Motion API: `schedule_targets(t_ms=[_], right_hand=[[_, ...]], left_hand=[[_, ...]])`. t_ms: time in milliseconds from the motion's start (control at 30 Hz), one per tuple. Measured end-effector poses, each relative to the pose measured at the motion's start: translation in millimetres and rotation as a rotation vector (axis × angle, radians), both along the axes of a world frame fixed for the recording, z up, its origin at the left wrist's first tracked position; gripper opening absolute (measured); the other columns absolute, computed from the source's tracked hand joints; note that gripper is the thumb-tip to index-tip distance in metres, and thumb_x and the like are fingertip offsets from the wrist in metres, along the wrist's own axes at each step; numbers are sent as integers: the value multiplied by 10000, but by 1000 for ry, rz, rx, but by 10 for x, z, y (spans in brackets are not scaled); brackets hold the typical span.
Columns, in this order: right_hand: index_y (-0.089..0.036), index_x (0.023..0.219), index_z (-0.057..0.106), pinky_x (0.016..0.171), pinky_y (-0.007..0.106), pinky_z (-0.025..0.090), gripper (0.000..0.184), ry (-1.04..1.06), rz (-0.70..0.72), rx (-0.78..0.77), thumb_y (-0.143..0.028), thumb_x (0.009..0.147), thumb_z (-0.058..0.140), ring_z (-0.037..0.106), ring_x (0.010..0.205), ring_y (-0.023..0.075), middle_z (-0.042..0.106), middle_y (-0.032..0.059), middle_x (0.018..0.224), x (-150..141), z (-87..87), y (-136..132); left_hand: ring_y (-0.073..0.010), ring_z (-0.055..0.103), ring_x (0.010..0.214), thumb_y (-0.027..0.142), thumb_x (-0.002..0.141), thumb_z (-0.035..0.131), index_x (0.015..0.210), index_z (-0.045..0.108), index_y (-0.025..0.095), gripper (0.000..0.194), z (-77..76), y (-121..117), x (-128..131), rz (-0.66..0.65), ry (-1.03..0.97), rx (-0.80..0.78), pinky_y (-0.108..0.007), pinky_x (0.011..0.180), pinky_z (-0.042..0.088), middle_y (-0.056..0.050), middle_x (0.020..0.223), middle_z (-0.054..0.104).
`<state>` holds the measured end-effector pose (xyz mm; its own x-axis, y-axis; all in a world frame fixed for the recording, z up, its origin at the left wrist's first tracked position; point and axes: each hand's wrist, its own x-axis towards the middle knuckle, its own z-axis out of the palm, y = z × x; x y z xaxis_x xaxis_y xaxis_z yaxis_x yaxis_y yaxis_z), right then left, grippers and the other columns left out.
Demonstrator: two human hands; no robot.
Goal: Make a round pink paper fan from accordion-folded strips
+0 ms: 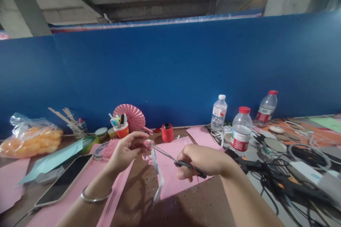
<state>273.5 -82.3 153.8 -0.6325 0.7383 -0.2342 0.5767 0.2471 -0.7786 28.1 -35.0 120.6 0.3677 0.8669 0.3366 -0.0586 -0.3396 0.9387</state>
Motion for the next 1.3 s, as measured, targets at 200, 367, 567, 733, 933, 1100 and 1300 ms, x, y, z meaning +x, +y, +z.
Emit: schedule_targets(t_ms=[200, 367, 567, 733, 933, 1100, 1300], right_hand=[[-145, 659, 539, 407, 182, 271, 363, 6, -59, -62, -499, 650, 614, 401, 474, 77, 495, -21, 535, 73, 29, 6], [-145, 664, 534, 415, 188, 289, 376, 32, -84, -50, -512, 641, 611, 405, 476, 78, 521, -10, 550, 75, 19, -2], [-145, 648, 520, 419, 197, 303, 381, 44, -111, -38, -520, 654, 589, 444, 483, 93, 516, -6, 532, 59, -13, -24], [-144, 668, 533, 445, 209, 344, 466, 15, -123, 30, -610, 652, 538, 494, 530, 115, 553, 23, 576, 59, -1, -35], [-132, 676, 539, 444, 214, 331, 587, -13, -80, 72, -710, 639, 445, 488, 521, 117, 562, 40, 573, 42, 44, -37], [-103, 763, 553, 444, 216, 317, 626, -30, -63, 102, -705, 679, 400, 487, 513, 116, 578, 54, 595, 66, 25, -36], [-92, 742, 560, 449, 221, 319, 629, 24, -2, 80, -700, 673, 413, 477, 501, 111, 563, 46, 571, 101, 6, -17]], left_hand=[[-150, 629, 705, 53, 661, 587, 932, 530, 153, 295, -30, 29, -57, -42, 4, 7, -247, 607, 504, -24, 743, 646], [-147, 626, 686, 51, 683, 578, 950, 517, 171, 300, -52, 44, -74, -87, -14, 8, -207, 511, 492, -15, 743, 631], [-140, 623, 712, 85, 703, 599, 977, 515, 163, 298, -39, 28, -74, -90, 14, 53, -216, 568, 504, -27, 764, 632], [-134, 623, 739, 79, 710, 589, 981, 513, 167, 295, -30, 26, -72, -77, 15, 49, -223, 630, 508, -25, 797, 638], [-144, 624, 736, 90, 724, 572, 995, 502, 160, 289, -57, 41, -71, -49, 28, 67, -231, 609, 507, -44, 826, 645], [-151, 623, 754, 127, 746, 571, 1002, 516, 161, 264, -52, 29, -64, -58, 39, 99, -239, 608, 513, -54, 835, 645], [-141, 627, 732, 106, 742, 574, 1016, 521, 177, 288, -31, -3, -92, -128, 50, 88, -226, 592, 512, -50, 835, 646]])
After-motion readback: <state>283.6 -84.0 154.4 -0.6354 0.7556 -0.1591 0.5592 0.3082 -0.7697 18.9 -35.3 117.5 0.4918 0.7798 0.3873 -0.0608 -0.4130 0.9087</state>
